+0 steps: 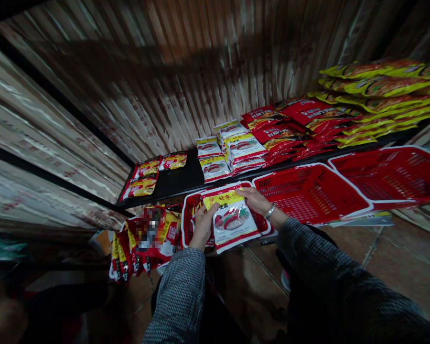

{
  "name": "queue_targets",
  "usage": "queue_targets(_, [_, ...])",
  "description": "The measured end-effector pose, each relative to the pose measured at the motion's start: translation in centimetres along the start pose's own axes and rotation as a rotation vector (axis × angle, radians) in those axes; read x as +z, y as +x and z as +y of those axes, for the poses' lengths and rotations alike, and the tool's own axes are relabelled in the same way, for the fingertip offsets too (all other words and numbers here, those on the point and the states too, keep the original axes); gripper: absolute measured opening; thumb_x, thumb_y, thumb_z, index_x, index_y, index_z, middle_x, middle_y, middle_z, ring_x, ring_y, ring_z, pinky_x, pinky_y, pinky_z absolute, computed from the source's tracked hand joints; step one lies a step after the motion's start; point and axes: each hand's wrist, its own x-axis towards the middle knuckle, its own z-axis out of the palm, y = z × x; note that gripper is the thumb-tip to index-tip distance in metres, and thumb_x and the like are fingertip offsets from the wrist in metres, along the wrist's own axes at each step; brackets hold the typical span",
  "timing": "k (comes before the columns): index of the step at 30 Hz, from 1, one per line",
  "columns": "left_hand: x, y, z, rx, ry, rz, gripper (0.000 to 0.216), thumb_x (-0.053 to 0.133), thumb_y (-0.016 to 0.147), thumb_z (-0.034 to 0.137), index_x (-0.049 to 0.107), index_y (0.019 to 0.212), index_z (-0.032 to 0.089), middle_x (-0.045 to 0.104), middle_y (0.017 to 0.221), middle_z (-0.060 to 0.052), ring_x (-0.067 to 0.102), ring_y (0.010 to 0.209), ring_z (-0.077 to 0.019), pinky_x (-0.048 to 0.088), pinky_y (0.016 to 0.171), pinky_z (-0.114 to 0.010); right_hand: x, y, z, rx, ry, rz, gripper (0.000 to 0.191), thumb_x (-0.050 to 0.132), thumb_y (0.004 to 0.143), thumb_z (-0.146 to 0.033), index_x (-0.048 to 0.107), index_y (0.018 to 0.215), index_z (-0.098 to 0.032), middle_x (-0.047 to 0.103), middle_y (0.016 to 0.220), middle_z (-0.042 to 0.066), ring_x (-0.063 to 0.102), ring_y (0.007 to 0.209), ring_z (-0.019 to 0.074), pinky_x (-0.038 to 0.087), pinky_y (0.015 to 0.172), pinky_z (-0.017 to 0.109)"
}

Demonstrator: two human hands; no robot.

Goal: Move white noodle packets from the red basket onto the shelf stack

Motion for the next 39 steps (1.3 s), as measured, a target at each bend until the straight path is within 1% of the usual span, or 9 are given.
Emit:
queue_targets(4, [0.0, -0.1, 0.0, -0.002, 0.057, -0.023, 0.045, 0.087, 0.047, 0.035, 0.07, 0.081, 0.012, 0.074, 0.075, -0.009, 0.069, 0.071, -0.0227, 0.055, 0.065, -0.033, -0.5, 0.2, 0.2, -0.105, -0.171, 0.079, 0.034, 0.072, 0.071, -0.046, 0.069, 0.089, -0.017, 0.073, 0.081, 0.008, 0.069, 0.081, 0.0253, 0.055, 0.075, 0.039])
queue_targets(7, [0.0, -0.1, -0.4, -0.036, 0.149, -0.062, 0.042, 0.086, 0.049, 0.035, 0.071, 0.082, 0.013, 0.073, 0.071, -0.007, 0.066, 0.061, -0.0186, 0.053, 0.058, -0.029, -0.8, 0.0, -0.3, -0.363, -0.507, 0.237, 0.044, 0.073, 0.069, -0.045, 0.066, 0.105, -0.021, 0.07, 0.104, 0.01, 0.064, 0.101, 0.0271, 0.049, 0.088, 0.042])
queue_targets(10, [0.0, 0.0, -1.4, -0.07, 0.245, -0.125, 0.037, 0.085, 0.051, 0.034, 0.071, 0.079, 0.014, 0.07, 0.065, -0.004, 0.063, 0.056, -0.0162, 0.051, 0.055, -0.027, -0.5, -0.6, -0.6, -0.546, -0.836, 0.191, 0.042, 0.072, 0.072, -0.042, 0.066, 0.109, -0.025, 0.066, 0.117, 0.008, 0.056, 0.113, 0.0275, 0.04, 0.099, 0.042])
queue_targets(15, [0.5, 0.0, -3.0, -0.058, 0.327, -0.202, 0.035, 0.085, 0.05, 0.035, 0.071, 0.075, 0.014, 0.068, 0.061, -0.002, 0.061, 0.056, -0.0149, 0.049, 0.055, -0.025, 0.4, -0.8, -0.1, -0.438, -1.026, -0.067, 0.025, 0.059, 0.083, -0.041, 0.073, 0.089, -0.022, 0.073, 0.087, 0.006, 0.065, 0.081, 0.0223, 0.044, 0.076, 0.033])
queue_targets(24, [2.0, -2.0, -3.6, -0.241, 0.228, -0.267, 0.054, 0.087, 0.043, 0.03, 0.069, 0.091, 0.012, 0.073, 0.08, -0.007, 0.067, 0.068, -0.0212, 0.053, 0.066, -0.031, -1.4, -0.3, -0.4, -0.492, -1.002, 0.142, 0.032, 0.058, 0.081, -0.053, 0.074, 0.078, -0.024, 0.072, 0.073, 0.003, 0.061, 0.068, 0.0185, 0.039, 0.065, 0.028])
queue_targets(28, [1.9, -2.0, -3.8, -0.258, 0.25, -0.279, 0.05, 0.088, 0.042, 0.026, 0.07, 0.086, 0.011, 0.073, 0.073, -0.006, 0.065, 0.061, -0.0197, 0.052, 0.062, -0.03, -1.8, -0.4, -0.6, -0.472, -1.042, 0.183, 0.035, 0.056, 0.082, -0.052, 0.074, 0.076, -0.023, 0.071, 0.068, 0.003, 0.061, 0.064, 0.018, 0.039, 0.063, 0.028])
queue_targets(31, [1.2, -1.9, -4.3, -0.236, 0.275, -0.297, 0.047, 0.087, 0.043, 0.024, 0.071, 0.084, 0.012, 0.071, 0.069, -0.005, 0.064, 0.057, -0.0182, 0.051, 0.058, -0.029, -1.7, -0.4, -1.0, -0.482, -0.956, 0.104, 0.034, 0.058, 0.081, -0.051, 0.074, 0.077, -0.022, 0.072, 0.073, 0.003, 0.062, 0.068, 0.0176, 0.042, 0.064, 0.028])
queue_targets(36, [0.1, -1.8, -4.9, -0.203, 0.345, -0.313, 0.043, 0.086, 0.047, 0.024, 0.072, 0.085, 0.013, 0.073, 0.076, -0.005, 0.063, 0.06, -0.0162, 0.05, 0.058, -0.026, -1.6, -0.1, -1.4, -0.354, -0.866, -0.116, 0.032, 0.066, 0.074, -0.049, 0.073, 0.078, -0.018, 0.07, 0.068, 0.001, 0.06, 0.063, 0.0146, 0.042, 0.057, 0.024])
queue_targets(39, [0.2, -2.0, -5.0, -0.231, 0.339, -0.342, 0.047, 0.087, 0.046, 0.027, 0.071, 0.088, 0.012, 0.072, 0.071, -0.005, 0.064, 0.059, -0.0169, 0.051, 0.058, -0.027, -1.7, 0.2, -0.8, -0.348, -0.933, -0.098, 0.031, 0.065, 0.075, -0.046, 0.072, 0.069, -0.017, 0.067, 0.062, 0.0, 0.056, 0.058, 0.0129, 0.038, 0.055, 0.023])
